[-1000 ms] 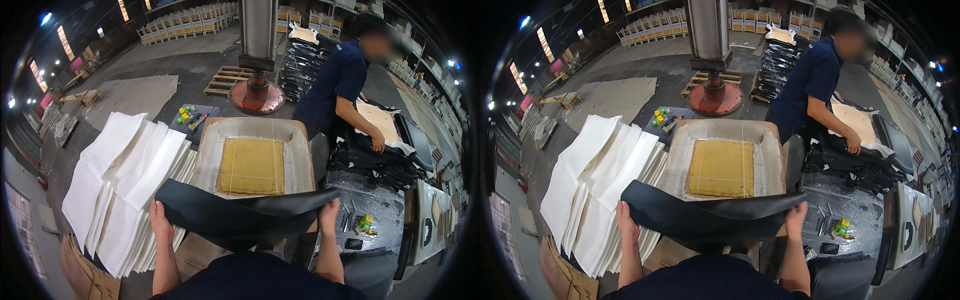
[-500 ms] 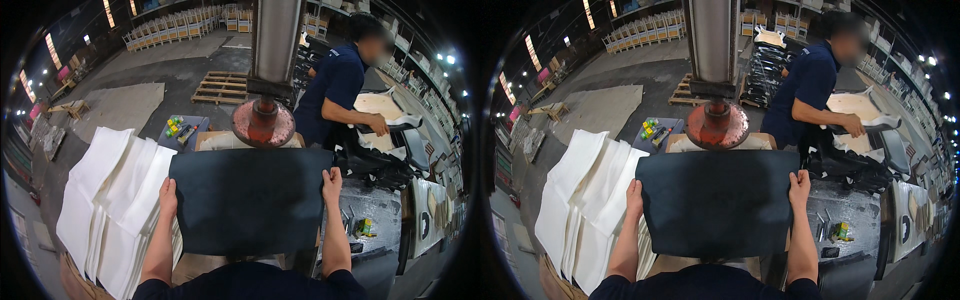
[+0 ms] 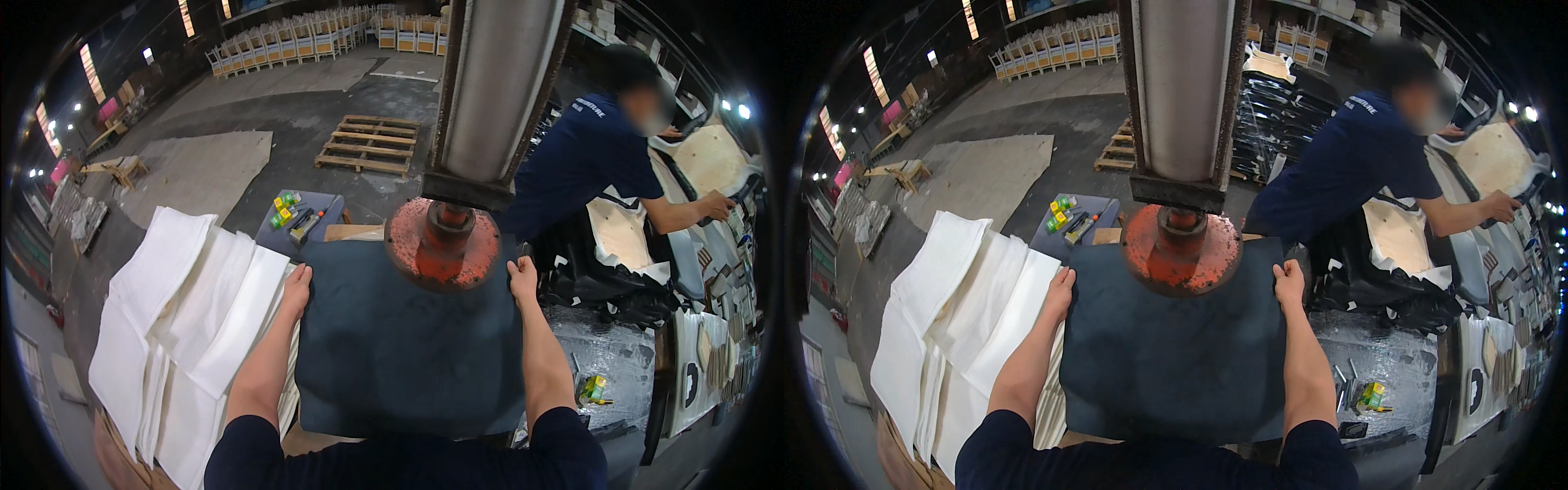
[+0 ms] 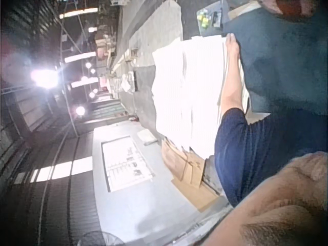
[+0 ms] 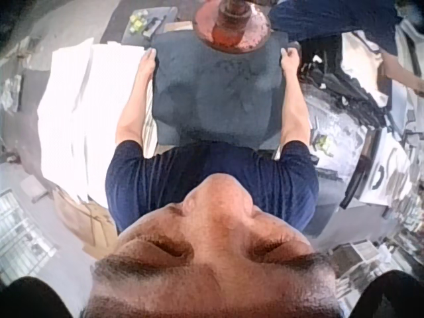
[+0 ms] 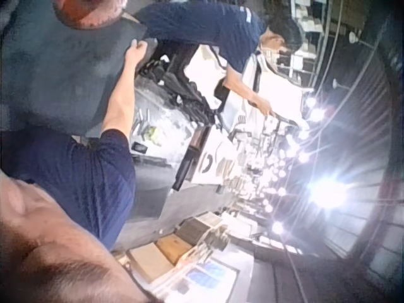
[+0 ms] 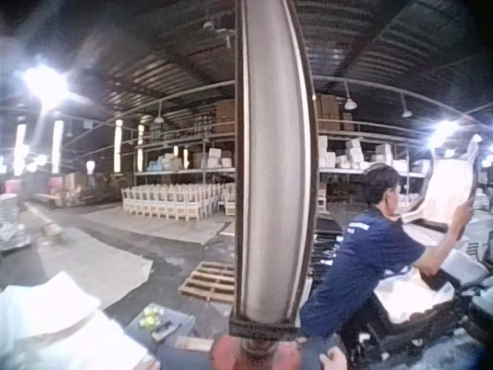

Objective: The person staples fabric to a chair seat base using a pneumatic staple gun while a coworker assists by holding the seat and applying adhesive. The person flips the seat, smooths the fabric, and continues stapling around the perimeter.

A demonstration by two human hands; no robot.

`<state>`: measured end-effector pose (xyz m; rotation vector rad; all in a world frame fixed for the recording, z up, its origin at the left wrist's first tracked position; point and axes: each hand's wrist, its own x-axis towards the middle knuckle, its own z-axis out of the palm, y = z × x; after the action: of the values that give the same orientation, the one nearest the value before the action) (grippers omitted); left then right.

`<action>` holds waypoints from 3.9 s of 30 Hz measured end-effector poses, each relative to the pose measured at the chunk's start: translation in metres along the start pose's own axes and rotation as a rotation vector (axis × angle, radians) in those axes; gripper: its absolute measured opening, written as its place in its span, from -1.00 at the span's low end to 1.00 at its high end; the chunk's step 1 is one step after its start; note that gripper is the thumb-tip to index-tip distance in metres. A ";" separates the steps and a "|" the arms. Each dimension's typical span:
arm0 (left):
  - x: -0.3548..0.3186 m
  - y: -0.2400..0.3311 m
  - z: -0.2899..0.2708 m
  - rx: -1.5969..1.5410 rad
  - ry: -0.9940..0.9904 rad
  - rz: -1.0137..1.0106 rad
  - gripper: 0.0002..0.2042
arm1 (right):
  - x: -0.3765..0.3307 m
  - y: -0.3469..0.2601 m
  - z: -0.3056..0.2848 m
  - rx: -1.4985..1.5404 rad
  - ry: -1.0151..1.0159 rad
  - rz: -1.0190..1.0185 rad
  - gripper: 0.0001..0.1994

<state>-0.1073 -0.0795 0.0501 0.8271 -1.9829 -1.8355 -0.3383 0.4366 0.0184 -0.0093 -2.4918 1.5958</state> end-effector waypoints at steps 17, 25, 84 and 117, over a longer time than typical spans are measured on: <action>0.053 0.006 0.005 -0.086 -0.057 0.030 -0.46 | 0.068 -0.019 0.018 -0.191 0.009 0.052 -0.72; -0.057 -0.052 -0.028 0.250 -0.129 -0.253 -0.45 | -0.036 0.052 -0.091 -0.120 -0.112 0.273 -0.53; -0.171 -0.109 -0.111 -0.156 -0.300 -0.378 -0.66 | -0.312 0.053 -0.108 0.068 0.088 0.440 -0.79; -0.219 -0.061 -0.068 0.827 0.081 0.388 -0.49 | -0.328 0.023 -0.117 -0.318 0.188 0.094 -0.59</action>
<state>0.1168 -0.0024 0.0321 0.6169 -2.6250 -0.7317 0.0003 0.5174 -0.0037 -0.3088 -2.5963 1.1503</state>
